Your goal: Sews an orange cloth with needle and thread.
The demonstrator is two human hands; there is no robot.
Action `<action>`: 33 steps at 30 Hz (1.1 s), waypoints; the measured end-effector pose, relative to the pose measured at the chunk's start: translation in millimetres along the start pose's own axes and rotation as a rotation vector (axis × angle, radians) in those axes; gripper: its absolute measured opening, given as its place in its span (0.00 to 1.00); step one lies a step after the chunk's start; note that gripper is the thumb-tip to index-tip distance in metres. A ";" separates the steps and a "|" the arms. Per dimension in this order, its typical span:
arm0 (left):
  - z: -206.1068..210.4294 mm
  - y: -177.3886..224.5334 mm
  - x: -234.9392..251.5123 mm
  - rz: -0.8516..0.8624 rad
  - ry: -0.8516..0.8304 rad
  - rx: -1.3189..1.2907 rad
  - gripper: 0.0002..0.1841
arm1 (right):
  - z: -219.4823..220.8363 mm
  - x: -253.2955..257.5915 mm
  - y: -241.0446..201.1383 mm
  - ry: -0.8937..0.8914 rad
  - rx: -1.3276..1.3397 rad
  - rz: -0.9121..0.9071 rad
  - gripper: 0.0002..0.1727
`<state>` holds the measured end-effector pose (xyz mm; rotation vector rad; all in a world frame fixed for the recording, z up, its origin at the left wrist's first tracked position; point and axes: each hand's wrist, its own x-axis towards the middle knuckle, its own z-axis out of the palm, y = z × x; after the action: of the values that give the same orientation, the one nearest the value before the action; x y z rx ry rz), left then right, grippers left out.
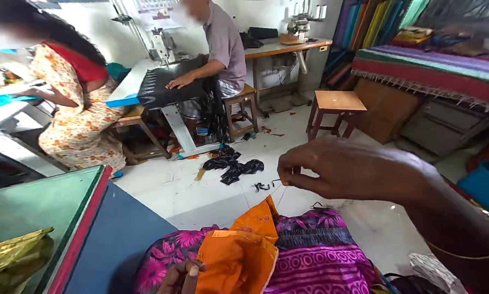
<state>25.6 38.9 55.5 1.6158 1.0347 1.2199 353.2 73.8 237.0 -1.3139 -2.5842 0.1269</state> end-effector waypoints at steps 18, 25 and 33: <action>95.8 -22.8 70.9 -0.256 -0.022 -0.431 0.14 | -67.3 38.4 -30.5 0.190 -0.228 -0.264 0.09; 99.3 -2.0 68.9 -0.488 0.035 -0.727 0.16 | -75.7 48.3 -23.2 0.251 -0.189 -0.334 0.10; 95.3 10.2 64.5 -0.568 0.051 -0.895 0.18 | -79.8 52.4 -10.7 0.324 0.019 -0.381 0.10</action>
<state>131.7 83.2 66.8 0.5507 0.7255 1.0836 335.0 107.2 325.3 -0.7406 -2.4837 -0.1193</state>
